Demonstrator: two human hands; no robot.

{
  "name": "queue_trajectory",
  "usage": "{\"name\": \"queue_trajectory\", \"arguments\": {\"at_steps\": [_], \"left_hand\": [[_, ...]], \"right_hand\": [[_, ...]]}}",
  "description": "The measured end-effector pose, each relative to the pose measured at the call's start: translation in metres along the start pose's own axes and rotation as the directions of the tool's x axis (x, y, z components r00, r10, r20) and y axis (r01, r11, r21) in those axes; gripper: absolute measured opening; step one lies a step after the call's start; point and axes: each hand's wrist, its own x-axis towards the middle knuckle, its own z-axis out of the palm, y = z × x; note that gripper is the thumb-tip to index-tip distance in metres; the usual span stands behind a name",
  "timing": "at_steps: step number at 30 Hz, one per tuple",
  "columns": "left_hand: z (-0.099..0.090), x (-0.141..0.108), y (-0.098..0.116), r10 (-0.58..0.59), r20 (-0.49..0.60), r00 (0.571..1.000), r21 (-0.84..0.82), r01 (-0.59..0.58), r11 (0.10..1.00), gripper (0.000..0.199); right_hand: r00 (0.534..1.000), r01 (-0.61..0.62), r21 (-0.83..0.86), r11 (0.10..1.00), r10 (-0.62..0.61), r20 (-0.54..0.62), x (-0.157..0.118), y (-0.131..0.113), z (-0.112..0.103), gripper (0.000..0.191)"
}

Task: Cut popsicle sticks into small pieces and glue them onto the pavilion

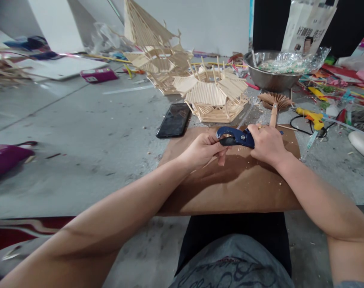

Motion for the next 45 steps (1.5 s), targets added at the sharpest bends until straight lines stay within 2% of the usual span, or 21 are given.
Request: {"name": "queue_trajectory", "arguments": {"at_steps": [4, 16, 28, 38, 45], "left_hand": [[0.0, 0.0, 0.001, -0.029, 0.009, 1.0, -0.04, 0.03, 0.999, 0.029], [-0.002, -0.001, -0.001, -0.026, 0.028, 0.999, -0.054, 0.027, 0.998, 0.027], [-0.003, -0.001, 0.003, -0.024, 0.041, 0.999, 0.024, 0.023, 0.999, 0.029], [-0.003, -0.003, 0.001, -0.007, 0.026, 1.0, 0.009, 0.007, 1.0, 0.023], [-0.002, -0.002, 0.006, -0.042, 0.007, 0.999, -0.003, 0.042, 0.999, 0.024]], "right_hand": [[1.0, -0.001, 0.007, 1.0, 0.001, 0.023, 0.0, 0.0, -0.001, 0.036], [0.999, 0.034, -0.007, 0.999, -0.034, -0.004, 0.0, -0.002, -0.001, 0.029], [0.999, 0.009, 0.005, 1.0, -0.009, 0.043, 0.0, -0.003, -0.001, 0.031], [0.994, -0.083, -0.014, 0.996, 0.083, 0.072, -0.003, -0.007, 0.0, 0.026], [0.966, -0.168, -0.038, 0.985, 0.172, 0.192, -0.002, -0.013, -0.008, 0.03]]}}
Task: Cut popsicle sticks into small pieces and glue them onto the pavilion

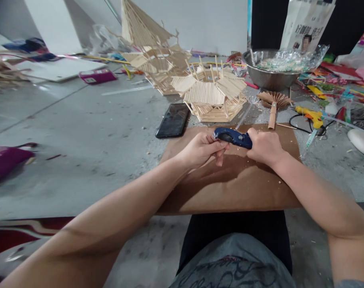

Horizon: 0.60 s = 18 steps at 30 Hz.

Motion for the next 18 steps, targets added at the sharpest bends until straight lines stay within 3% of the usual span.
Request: {"name": "queue_trajectory", "arguments": {"at_steps": [5, 11, 14, 18], "left_hand": [[0.004, 0.001, 0.0, -0.015, -0.031, 0.999, -0.044, 0.014, 0.999, 0.02], [0.01, 0.0, -0.001, 0.057, -0.198, 0.979, 0.143, -0.029, 0.989, 0.02], [0.011, -0.001, 0.0, 0.093, -0.154, 0.984, 0.249, -0.052, 0.967, 0.02], [0.01, -0.001, 0.002, 0.088, -0.134, 0.987, 0.236, -0.055, 0.97, 0.021]], "right_hand": [[0.999, -0.03, 0.032, 0.999, 0.03, 0.012, 0.001, 0.001, 0.0, 0.032], [0.998, -0.052, 0.01, 0.999, 0.052, -0.03, 0.001, 0.002, 0.002, 0.03], [0.995, -0.083, 0.053, 0.995, 0.085, -0.05, 0.003, 0.005, 0.003, 0.031], [0.988, -0.085, 0.1, 0.991, 0.097, -0.12, 0.006, 0.013, 0.003, 0.036]]}}
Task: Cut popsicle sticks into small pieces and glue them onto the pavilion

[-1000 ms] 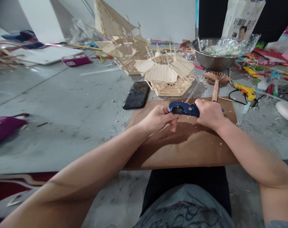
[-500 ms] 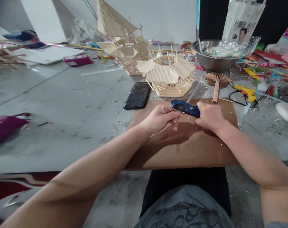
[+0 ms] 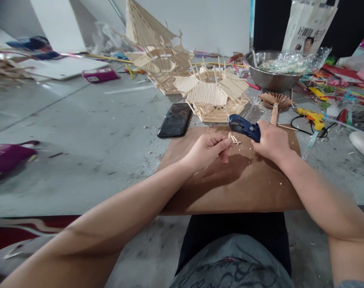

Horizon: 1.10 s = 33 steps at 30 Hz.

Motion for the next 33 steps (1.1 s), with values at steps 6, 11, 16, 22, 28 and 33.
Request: {"name": "queue_trajectory", "arguments": {"at_steps": [6, 11, 16, 22, 28, 33], "left_hand": [[-0.002, 0.002, -0.004, -0.004, -0.014, 1.0, -0.093, 0.003, 0.996, 0.027], [-0.002, 0.003, -0.008, 0.017, -0.007, 1.0, -0.077, -0.017, 0.997, 0.03], [-0.002, 0.002, -0.007, 0.014, -0.004, 1.0, -0.067, -0.014, 0.998, 0.029], [-0.002, 0.002, -0.007, 0.018, 0.006, 1.0, -0.099, -0.017, 0.995, 0.029], [-0.003, 0.003, -0.011, 0.025, 0.019, 0.999, -0.16, -0.022, 0.987, 0.025], [-0.004, 0.004, -0.012, 0.022, 0.028, 0.999, -0.177, -0.017, 0.984, 0.025]], "right_hand": [[0.992, 0.126, -0.029, 0.992, -0.126, 0.018, -0.002, -0.003, -0.002, 0.041], [0.99, 0.139, -0.039, 0.99, -0.138, 0.022, -0.004, -0.007, -0.002, 0.041], [0.992, 0.12, -0.041, 0.992, -0.118, 0.051, -0.003, -0.008, -0.002, 0.041], [0.991, 0.114, -0.026, 0.993, -0.112, 0.069, -0.003, -0.007, 0.0, 0.04], [0.991, 0.118, -0.038, 0.992, -0.116, 0.06, -0.005, -0.007, 0.002, 0.036], [0.991, 0.125, -0.048, 0.991, -0.123, 0.059, -0.005, -0.007, 0.003, 0.033]]}}
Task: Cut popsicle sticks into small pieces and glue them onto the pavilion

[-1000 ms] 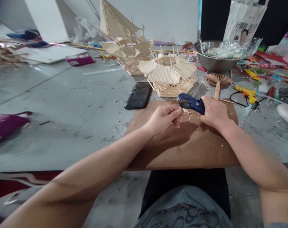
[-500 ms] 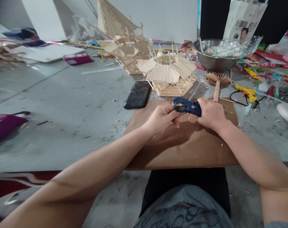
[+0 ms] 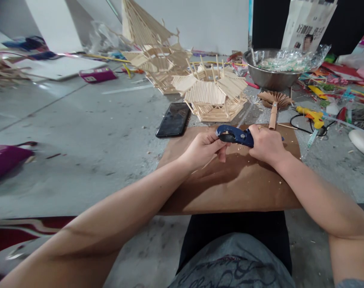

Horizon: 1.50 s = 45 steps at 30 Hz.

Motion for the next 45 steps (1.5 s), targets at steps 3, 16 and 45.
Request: {"name": "queue_trajectory", "arguments": {"at_steps": [3, 16, 45], "left_hand": [[0.0001, -0.0005, 0.0015, -0.011, 0.003, 1.0, 0.023, 0.011, 1.0, 0.027], [-0.0015, -0.0012, 0.0009, 0.017, 0.003, 1.0, 0.036, -0.017, 0.999, 0.031], [0.0016, -0.0018, 0.0062, -0.059, -0.027, 0.998, -0.036, 0.058, 0.998, 0.02]], "right_hand": [[1.0, -0.003, -0.002, 1.0, 0.003, 0.005, 0.0002, -0.0002, -0.0001, 0.032], [0.999, -0.023, -0.033, 0.999, 0.025, 0.037, -0.0006, -0.0028, -0.0002, 0.031], [0.998, -0.046, -0.045, 0.998, 0.048, 0.049, 0.0009, -0.0049, -0.0015, 0.032]]}}
